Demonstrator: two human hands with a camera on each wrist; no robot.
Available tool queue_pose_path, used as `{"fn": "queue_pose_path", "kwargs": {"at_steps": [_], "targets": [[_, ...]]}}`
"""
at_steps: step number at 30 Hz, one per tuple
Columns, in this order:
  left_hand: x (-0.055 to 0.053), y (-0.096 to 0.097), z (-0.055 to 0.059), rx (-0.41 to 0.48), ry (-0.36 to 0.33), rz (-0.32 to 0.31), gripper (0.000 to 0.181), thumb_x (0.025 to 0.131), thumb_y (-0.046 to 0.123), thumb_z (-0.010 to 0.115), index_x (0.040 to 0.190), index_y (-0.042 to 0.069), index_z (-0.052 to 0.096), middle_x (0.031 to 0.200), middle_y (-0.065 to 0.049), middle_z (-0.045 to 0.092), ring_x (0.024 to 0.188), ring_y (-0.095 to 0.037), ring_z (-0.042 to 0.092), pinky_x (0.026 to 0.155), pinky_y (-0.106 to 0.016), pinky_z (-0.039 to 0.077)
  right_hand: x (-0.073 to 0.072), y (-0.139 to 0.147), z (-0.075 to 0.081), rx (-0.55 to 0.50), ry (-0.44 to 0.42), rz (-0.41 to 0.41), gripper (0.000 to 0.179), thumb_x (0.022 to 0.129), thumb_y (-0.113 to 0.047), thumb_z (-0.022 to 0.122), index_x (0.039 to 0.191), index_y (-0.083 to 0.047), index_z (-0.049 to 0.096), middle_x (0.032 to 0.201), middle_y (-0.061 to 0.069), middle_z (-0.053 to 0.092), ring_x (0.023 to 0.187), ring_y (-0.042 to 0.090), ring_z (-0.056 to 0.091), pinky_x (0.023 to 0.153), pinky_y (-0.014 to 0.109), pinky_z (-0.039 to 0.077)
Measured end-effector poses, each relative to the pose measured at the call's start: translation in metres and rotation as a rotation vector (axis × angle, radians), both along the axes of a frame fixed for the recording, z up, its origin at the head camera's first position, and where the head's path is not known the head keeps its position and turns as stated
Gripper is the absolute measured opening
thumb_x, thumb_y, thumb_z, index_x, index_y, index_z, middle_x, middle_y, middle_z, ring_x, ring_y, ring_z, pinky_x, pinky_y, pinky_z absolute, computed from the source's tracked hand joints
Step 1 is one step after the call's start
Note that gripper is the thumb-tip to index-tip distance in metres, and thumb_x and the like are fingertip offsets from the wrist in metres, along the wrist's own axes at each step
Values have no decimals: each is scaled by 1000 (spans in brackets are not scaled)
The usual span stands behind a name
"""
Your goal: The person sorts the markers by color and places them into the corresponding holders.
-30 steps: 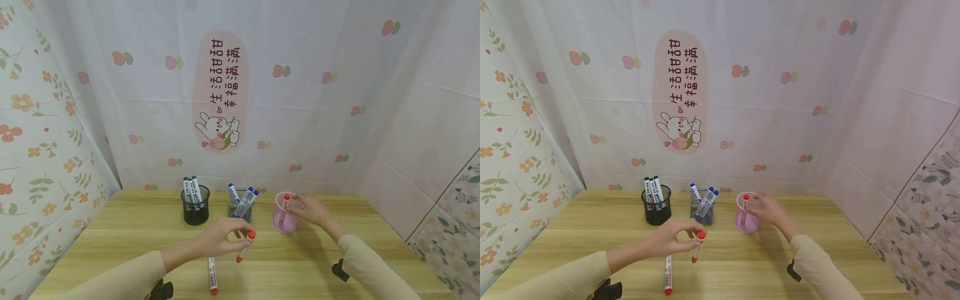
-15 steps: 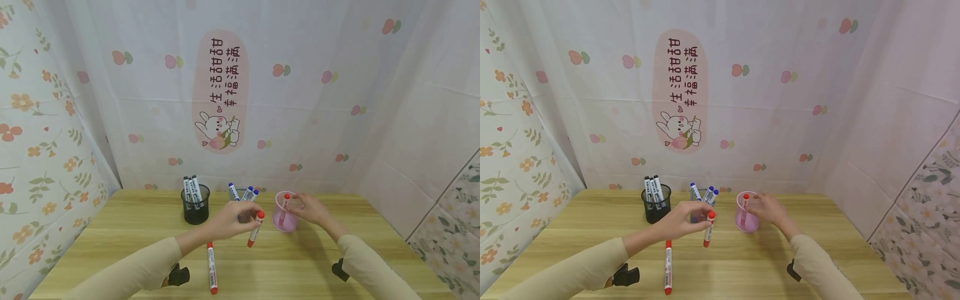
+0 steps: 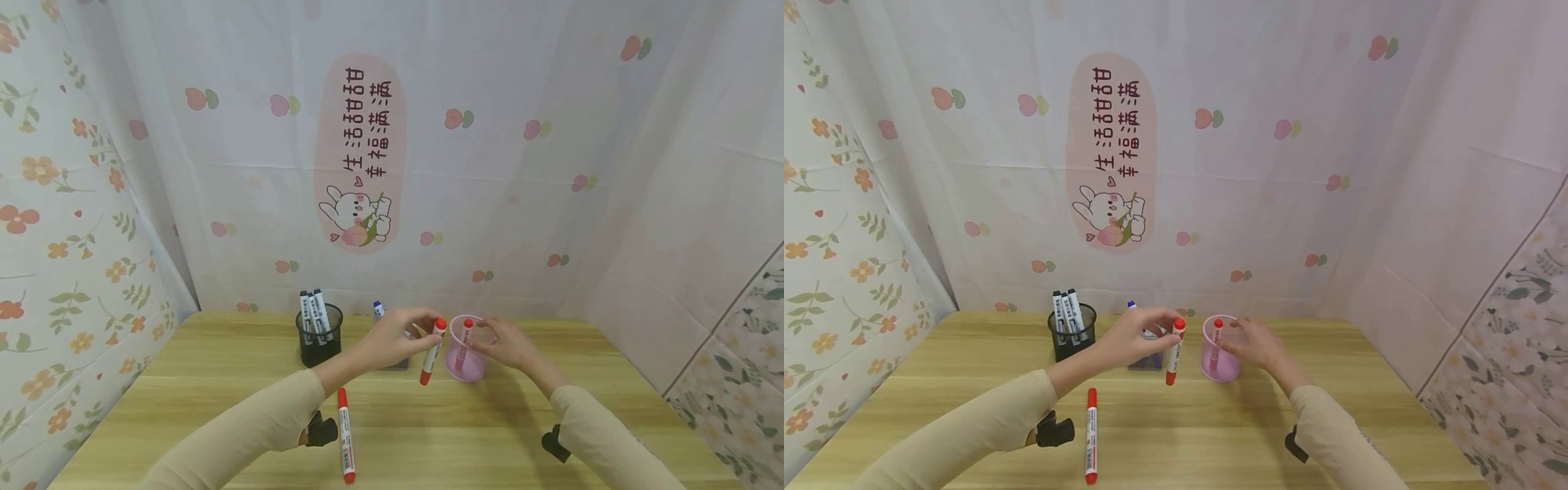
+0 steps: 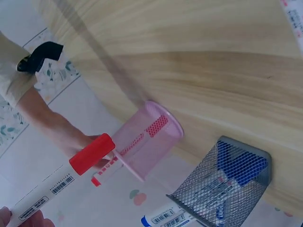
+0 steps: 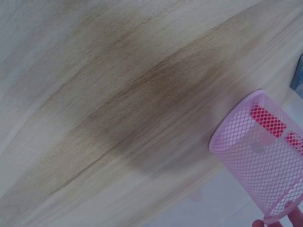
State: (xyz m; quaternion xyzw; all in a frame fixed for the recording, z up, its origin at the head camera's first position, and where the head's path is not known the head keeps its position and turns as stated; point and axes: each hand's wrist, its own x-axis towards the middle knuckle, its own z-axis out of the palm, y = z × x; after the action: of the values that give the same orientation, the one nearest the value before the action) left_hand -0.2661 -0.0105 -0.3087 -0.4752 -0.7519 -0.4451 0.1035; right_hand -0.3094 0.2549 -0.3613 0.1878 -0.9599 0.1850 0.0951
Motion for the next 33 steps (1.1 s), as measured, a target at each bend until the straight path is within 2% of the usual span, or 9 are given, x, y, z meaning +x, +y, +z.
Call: {"fn": "queue_pose_path", "kwargs": {"at_steps": [6, 12, 13, 16, 19, 20, 26, 33], "targets": [[-9, 9, 5, 19, -36, 12, 22, 83, 8, 61, 104, 2, 59, 88, -4, 63, 81, -15, 57, 68, -26, 48, 0, 0, -1, -6, 3, -3, 56, 80, -40, 61, 114, 4, 54, 117, 24, 49, 102, 40, 48, 78, 54, 40], [-18, 15, 10, 17, -45, 35, 23, 84, 10, 60, 105, 1, 59, 88, -2, 62, 79, -6, 55, 68, -21, 47, -1, 1, -2, 2, 4, 0, 55, 80, -41, 61, 114, 2, 54, 116, 23, 50, 102, 40, 48, 77, 54, 41], [-15, 16, 15, 21, -48, 38, 22, 84, 9, 59, 105, 0, 58, 88, -4, 62, 80, -8, 56, 69, -22, 47, -2, 0, -2, 1, 3, 0, 55, 79, -40, 62, 114, 2, 55, 115, 23, 51, 101, 39, 49, 77, 53, 41], [-20, 19, 17, 44, -42, 50, 22, 84, 8, 60, 103, -1, 59, 89, -6, 62, 80, -11, 57, 68, -23, 48, -2, 0, -3, -1, 13, 8, 53, 79, -38, 63, 113, 2, 55, 113, 21, 52, 100, 38, 49, 77, 51, 42], [-25, 23, 20, 60, -61, 70, 22, 83, 7, 61, 103, -2, 59, 88, -8, 63, 80, -14, 58, 68, -24, 48, -1, 0, -3, -10, 15, 8, 52, 79, -37, 63, 112, 2, 56, 112, 21, 53, 101, 38, 49, 78, 51, 41], [-31, 25, 17, 64, -60, 80, 22, 83, 8, 61, 103, 0, 59, 88, -6, 63, 79, -12, 58, 68, -22, 48, -1, 0, -3, -11, 18, 9, 51, 79, -36, 63, 112, 2, 56, 112, 20, 53, 101, 38, 49, 79, 51, 41], [-38, 30, 21, 46, -65, 158, 22, 83, 10, 61, 104, 1, 59, 87, -4, 63, 78, -10, 58, 68, -18, 46, -2, 1, -4, -11, 29, 26, 51, 79, -35, 63, 112, 3, 56, 110, 20, 54, 101, 38, 49, 79, 51, 40], [-47, 32, 24, 49, -88, 211, 25, 85, 13, 60, 107, 2, 58, 90, -4, 63, 79, -12, 58, 69, -21, 47, -2, 1, -5, -11, 33, 10, 52, 78, -38, 63, 111, 2, 57, 112, 20, 54, 104, 38, 47, 82, 52, 39]]}}
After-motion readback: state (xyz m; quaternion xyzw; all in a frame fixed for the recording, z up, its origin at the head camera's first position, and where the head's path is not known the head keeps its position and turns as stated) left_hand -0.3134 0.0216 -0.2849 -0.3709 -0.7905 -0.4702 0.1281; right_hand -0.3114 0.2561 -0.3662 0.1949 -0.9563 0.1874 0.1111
